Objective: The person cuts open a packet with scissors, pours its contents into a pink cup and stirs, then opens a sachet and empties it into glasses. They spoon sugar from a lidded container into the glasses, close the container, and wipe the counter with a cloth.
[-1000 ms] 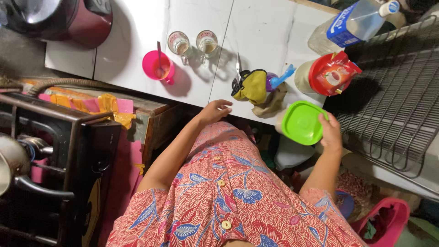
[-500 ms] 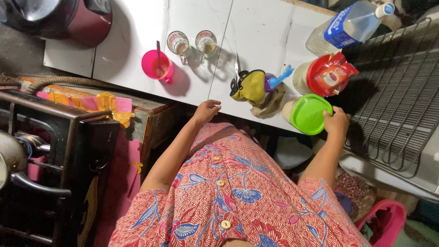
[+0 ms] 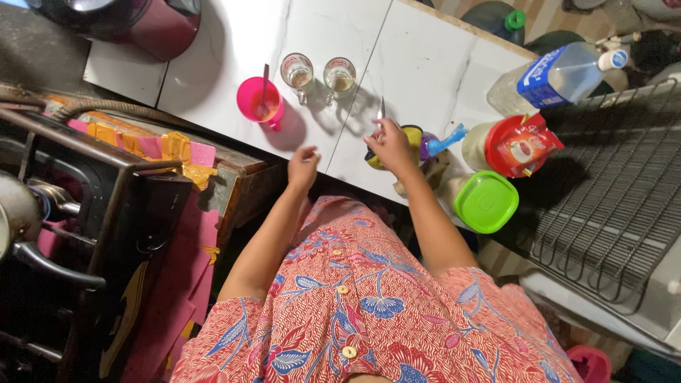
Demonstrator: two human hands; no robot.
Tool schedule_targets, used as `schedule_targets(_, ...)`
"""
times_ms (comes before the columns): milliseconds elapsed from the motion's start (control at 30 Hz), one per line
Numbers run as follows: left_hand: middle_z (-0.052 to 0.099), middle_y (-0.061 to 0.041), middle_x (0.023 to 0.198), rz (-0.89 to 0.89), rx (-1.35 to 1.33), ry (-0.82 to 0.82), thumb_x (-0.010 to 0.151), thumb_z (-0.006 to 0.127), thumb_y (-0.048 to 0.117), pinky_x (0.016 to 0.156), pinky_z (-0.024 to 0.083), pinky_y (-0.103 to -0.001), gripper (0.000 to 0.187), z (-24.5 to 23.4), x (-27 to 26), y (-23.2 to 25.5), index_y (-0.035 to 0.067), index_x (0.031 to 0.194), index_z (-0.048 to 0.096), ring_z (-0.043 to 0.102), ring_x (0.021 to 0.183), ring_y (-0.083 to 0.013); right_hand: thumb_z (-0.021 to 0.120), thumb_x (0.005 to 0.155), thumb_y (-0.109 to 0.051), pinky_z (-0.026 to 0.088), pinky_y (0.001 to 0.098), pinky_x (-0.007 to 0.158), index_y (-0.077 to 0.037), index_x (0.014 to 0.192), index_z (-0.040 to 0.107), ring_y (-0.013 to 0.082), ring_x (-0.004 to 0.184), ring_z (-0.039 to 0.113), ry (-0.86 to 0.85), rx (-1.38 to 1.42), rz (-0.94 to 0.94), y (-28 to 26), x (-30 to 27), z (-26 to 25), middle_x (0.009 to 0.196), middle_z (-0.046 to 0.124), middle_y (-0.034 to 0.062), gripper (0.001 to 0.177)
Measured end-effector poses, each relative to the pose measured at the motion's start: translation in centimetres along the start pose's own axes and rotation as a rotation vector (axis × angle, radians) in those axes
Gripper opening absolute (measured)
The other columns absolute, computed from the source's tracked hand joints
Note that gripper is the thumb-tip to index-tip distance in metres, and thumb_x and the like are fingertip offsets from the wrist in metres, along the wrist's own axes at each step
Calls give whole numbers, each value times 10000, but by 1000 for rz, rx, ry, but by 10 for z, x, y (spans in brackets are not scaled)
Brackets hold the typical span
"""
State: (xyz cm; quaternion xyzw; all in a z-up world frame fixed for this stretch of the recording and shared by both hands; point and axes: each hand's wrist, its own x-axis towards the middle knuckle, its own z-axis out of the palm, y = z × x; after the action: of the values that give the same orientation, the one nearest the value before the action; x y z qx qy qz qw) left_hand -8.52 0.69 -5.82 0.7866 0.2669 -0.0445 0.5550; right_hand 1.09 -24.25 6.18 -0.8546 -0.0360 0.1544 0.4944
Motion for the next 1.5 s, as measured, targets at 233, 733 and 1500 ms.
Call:
schedule_targets(233,615,-75,1203,-397,-444,309,876,680,225,733,562,-347,548,-39,56,7,72,1382,537,614,1021,-195,915,674,-114,456,441,1084,-166,1551,334,399,1258,480,108,-344,-220,-38,95,39,1364,388,164,1053)
schedule_targets(733,670,-40,846,-337,-436,259,1021,595,137,621,525,-286,172,-25,142,-34,1,1070,689,636,699,-124,902,613,-43,511,455,984,-224,1419,514,393,1093,561,-110,-443,-328,-67,141,80,1341,473,107,912)
schedule_targets(1500,606,-68,956,-553,-1145,22,915,731,222,903,570,-504,294,-8,173,2,165,1146,558,721,961,-310,898,592,-6,523,451,952,-210,1402,511,396,1083,576,-134,-460,-370,-82,150,90,1326,494,100,920)
